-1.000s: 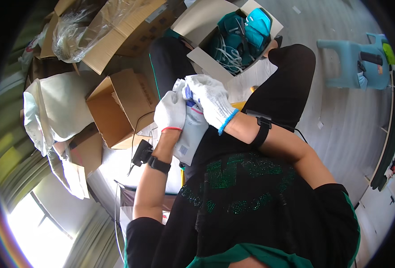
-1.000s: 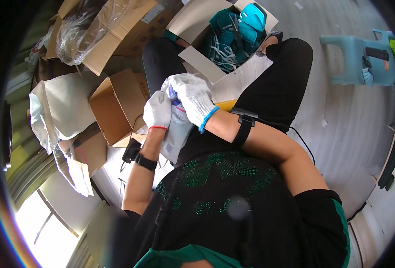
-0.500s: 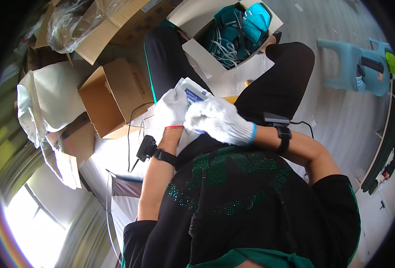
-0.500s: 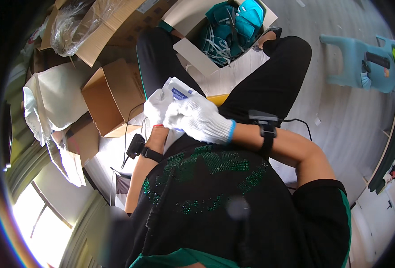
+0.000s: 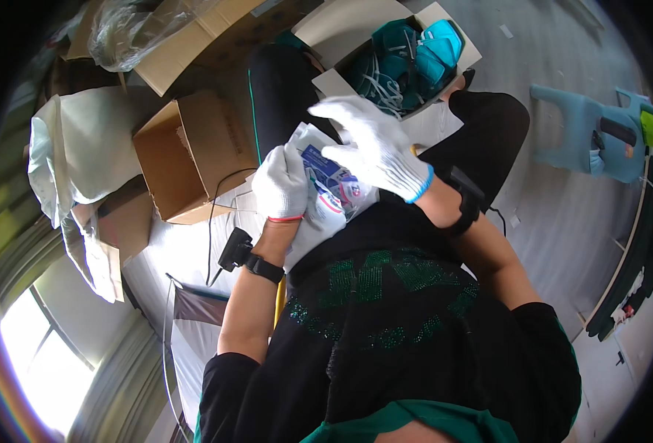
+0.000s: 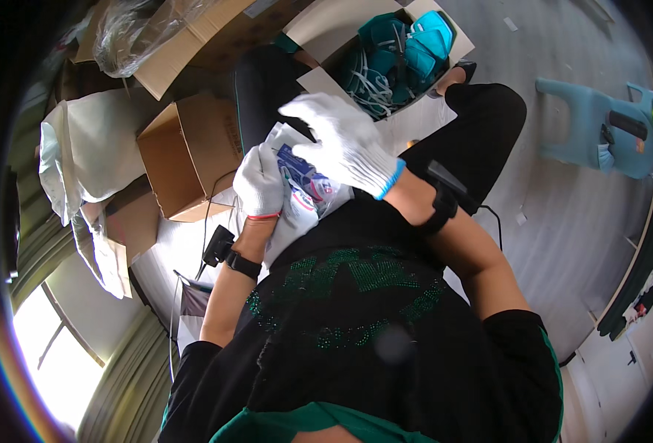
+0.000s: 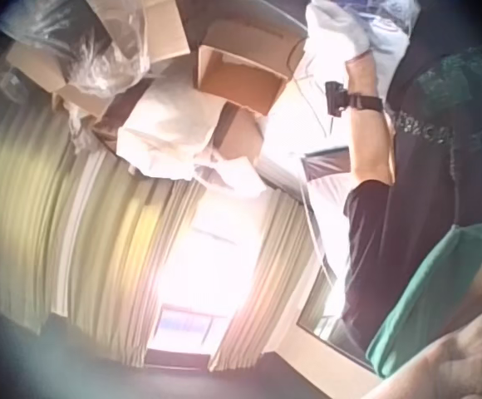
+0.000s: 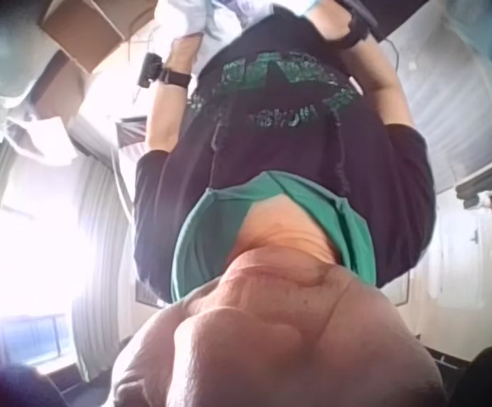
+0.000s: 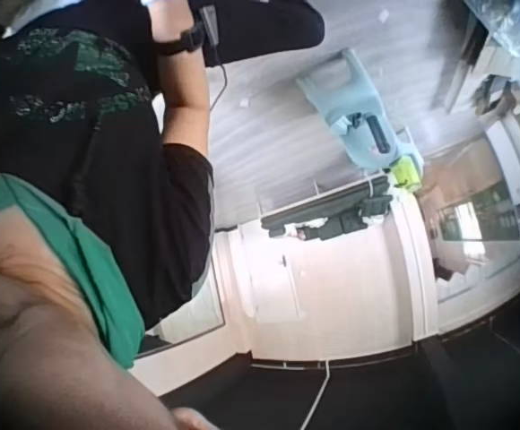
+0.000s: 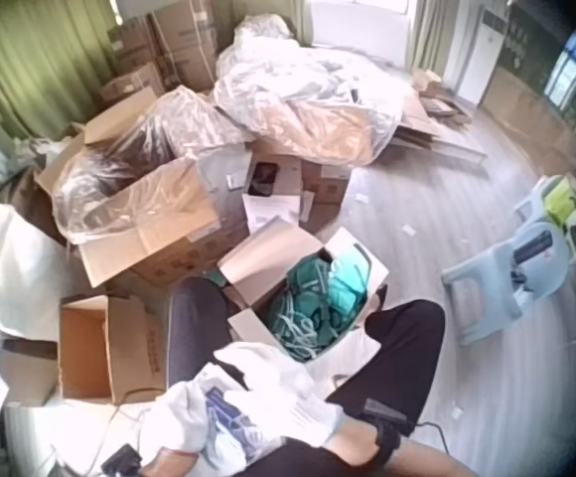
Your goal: Sort packaged medical or hygiene supplies from a box into different piles or containers.
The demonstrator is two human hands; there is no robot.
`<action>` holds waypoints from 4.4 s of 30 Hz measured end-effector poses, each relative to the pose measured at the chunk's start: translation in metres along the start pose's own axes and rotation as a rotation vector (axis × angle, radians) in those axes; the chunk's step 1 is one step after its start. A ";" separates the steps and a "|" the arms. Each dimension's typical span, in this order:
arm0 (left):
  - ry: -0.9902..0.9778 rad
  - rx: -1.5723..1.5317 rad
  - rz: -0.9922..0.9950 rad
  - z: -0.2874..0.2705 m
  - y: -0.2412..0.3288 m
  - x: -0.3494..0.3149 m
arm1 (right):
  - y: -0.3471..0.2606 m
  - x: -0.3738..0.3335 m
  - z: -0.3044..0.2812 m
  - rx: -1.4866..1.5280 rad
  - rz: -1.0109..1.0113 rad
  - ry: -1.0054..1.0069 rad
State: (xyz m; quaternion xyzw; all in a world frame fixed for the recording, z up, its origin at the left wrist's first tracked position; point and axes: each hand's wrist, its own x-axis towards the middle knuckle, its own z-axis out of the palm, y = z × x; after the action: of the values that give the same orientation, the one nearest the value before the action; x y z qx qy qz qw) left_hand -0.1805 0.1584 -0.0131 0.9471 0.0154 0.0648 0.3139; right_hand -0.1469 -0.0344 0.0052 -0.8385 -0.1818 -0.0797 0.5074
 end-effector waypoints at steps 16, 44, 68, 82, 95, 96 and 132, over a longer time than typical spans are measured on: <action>-0.098 0.001 0.026 -0.003 -0.002 0.004 | 0.010 0.025 0.015 -0.257 -0.050 -0.451; -0.011 -0.163 -0.047 0.007 -0.005 0.003 | 0.030 0.005 0.004 0.020 0.148 -0.227; -0.067 -0.110 -0.156 0.004 -0.004 0.006 | 0.031 -0.009 0.029 0.129 -0.216 -0.038; -0.049 -0.042 -0.247 0.009 -0.005 0.007 | -0.028 -0.062 -0.083 0.738 0.770 -0.597; 0.009 -0.160 -0.124 0.000 -0.001 0.003 | 0.018 0.019 0.035 0.505 0.501 -0.447; 0.003 -0.185 -0.183 0.000 -0.001 0.000 | 0.015 0.011 0.034 0.707 0.564 -0.431; -0.136 0.088 -0.066 0.073 0.072 0.103 | 0.027 0.004 -0.030 0.813 0.704 0.581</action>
State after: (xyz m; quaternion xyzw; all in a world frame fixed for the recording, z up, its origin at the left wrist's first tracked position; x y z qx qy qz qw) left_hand -0.0695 0.0638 -0.0166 0.9612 0.0280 -0.0107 0.2743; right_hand -0.1315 -0.0714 -0.0011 -0.5315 0.2362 -0.0568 0.8115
